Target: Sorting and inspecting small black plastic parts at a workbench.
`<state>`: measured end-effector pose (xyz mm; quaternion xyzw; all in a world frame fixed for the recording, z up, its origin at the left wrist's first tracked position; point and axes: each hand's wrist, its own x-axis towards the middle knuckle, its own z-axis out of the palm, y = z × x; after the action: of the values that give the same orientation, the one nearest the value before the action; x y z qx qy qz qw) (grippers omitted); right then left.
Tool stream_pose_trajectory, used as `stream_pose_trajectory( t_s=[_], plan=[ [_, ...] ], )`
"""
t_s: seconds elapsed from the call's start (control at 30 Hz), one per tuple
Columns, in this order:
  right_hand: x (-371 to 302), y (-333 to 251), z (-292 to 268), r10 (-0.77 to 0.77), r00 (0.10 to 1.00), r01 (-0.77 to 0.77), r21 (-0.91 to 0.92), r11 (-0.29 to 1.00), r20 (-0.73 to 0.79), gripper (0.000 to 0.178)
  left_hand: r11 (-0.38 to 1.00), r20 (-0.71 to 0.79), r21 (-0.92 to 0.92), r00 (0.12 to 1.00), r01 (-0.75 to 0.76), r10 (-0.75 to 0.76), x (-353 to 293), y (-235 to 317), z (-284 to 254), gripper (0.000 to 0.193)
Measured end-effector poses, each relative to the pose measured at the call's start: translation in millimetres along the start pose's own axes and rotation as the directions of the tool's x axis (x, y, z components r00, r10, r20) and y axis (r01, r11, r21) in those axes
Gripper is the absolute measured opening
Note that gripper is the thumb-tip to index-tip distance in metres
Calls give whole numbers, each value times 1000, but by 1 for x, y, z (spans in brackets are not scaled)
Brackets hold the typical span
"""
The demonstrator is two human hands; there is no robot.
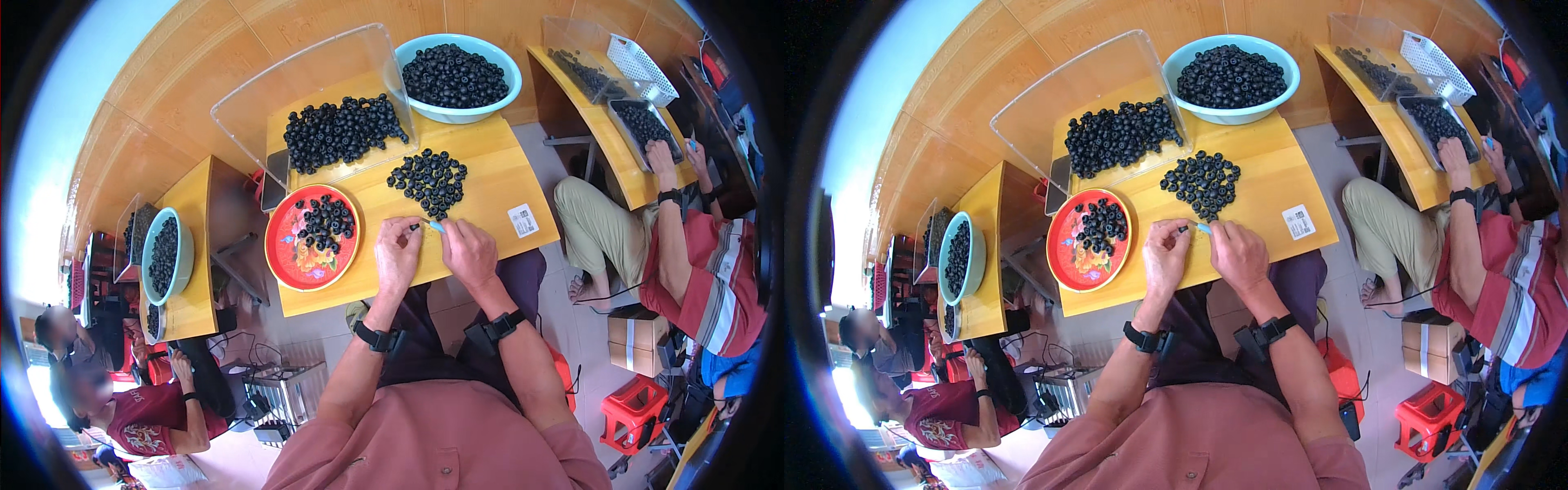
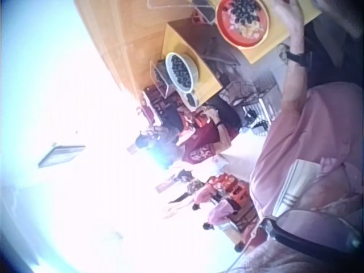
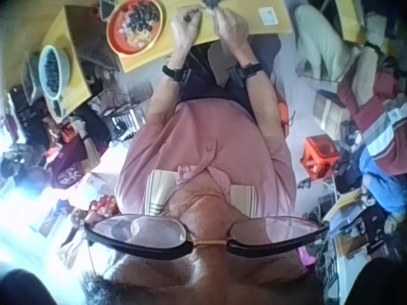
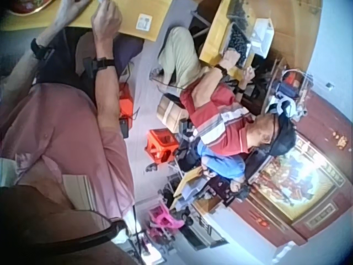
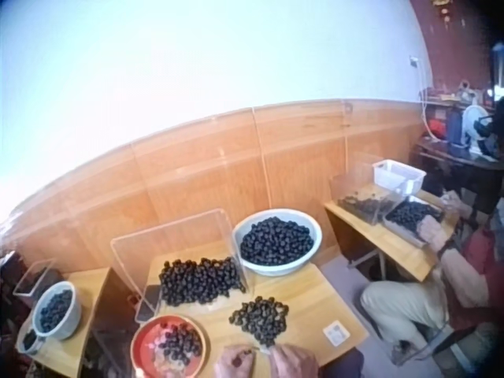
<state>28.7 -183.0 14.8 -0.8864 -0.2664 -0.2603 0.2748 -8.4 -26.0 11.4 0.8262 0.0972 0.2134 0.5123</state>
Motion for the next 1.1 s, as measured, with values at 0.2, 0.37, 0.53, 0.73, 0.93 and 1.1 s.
stream_pose_trajectory(
  t_s=[0.2, 0.37, 0.53, 0.73, 0.93, 1.1],
  plan=[
    [0, -1, -2, -17, 1000, 17, 4, 1000, -3, 8, 999, -35, -41, 999, -8, 6, -4, 2, 3, 28],
    [-1, 1, -1, -99, 995, 99, 13, 995, 12, 10, 1000, -24, 12, 999, -23, 23, -2, 2, 3, 31],
    [-1, 1, 1, -117, 993, 116, 2, 993, 14, 11, 998, -36, 20, 998, -54, 55, -2, -1, 4, 31],
    [-2, 1, 2, -97, 995, 98, -11, 995, 39, 11, 1000, -18, -2, 999, -31, 31, -3, 1, 3, 32],
    [-2, 0, 0, -98, 994, 99, -3, 995, 47, 10, 999, -26, -23, 999, -32, 32, -4, -1, 4, 35],
    [-2, 0, 0, -89, 995, 89, 2, 996, 50, 11, 1000, -6, 8, 1000, -30, 30, -5, 2, 3, 33]
  ],
)
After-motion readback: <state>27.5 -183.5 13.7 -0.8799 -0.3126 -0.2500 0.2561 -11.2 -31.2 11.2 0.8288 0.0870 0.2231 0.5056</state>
